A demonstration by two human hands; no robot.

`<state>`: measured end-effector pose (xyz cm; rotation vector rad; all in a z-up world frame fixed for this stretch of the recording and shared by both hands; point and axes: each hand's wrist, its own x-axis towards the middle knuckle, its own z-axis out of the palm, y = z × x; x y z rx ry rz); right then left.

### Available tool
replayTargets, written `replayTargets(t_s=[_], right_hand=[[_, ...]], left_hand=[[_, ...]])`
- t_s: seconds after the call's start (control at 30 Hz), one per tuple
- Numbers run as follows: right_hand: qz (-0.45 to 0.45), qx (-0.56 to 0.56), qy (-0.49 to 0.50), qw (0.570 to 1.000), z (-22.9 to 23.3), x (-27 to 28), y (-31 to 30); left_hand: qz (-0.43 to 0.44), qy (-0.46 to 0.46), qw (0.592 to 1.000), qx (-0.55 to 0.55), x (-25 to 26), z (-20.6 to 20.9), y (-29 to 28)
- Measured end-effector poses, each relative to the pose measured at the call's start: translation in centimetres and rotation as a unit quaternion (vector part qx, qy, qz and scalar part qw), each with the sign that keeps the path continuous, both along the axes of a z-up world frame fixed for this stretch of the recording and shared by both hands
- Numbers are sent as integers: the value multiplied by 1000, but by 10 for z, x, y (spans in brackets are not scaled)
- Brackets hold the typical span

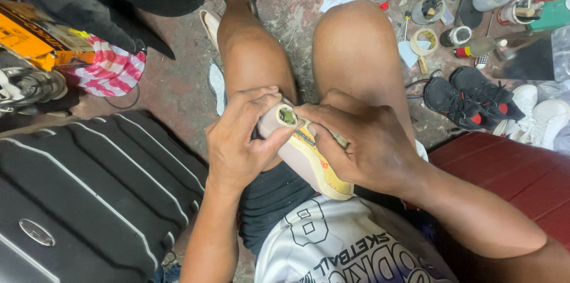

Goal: The person is repairing the heel of a white shoe using a small metal tool. They repeatedly scrape and clean the green heel cap area while holding the shoe on their lap. The person works on the same spot for the duration of the clip.

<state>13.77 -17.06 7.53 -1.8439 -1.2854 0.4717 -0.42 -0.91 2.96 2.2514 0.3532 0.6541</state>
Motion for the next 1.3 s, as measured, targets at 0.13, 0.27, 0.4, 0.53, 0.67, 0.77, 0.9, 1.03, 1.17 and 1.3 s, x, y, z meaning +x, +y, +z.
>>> replayTargets(t_s=[0.13,0.27,0.4,0.53,0.67,0.77,0.9,1.03,1.17,1.3], right_hand=[[37,-21,-28,999,6,11,3],[82,-69,-97,989,18,19,11],[112,-97,-163,975,27,20,24],[173,-75,-229,955,26,26,33],[199,20,-373,906,25,39,32],[220,91,-366,899,30,48,40],[333,-182,-278,882,38,50,73],[356,-286,-287,842,56,47,91],[372,-311,-294,823,63,46,103],[391,-327,-310,803,65,45,109]], left_hand=[[-12,2,1000,1,0,0,1],[-20,3,1000,8,1,-2,0],[-21,13,1000,16,4,-3,1],[-35,24,999,23,4,-1,5],[-54,43,997,24,5,1,4],[-59,44,997,27,8,1,3],[-51,42,997,44,8,1,1],[-57,61,996,15,6,0,2],[-49,58,997,-6,8,-1,-1],[-48,26,998,-9,8,2,-1]])
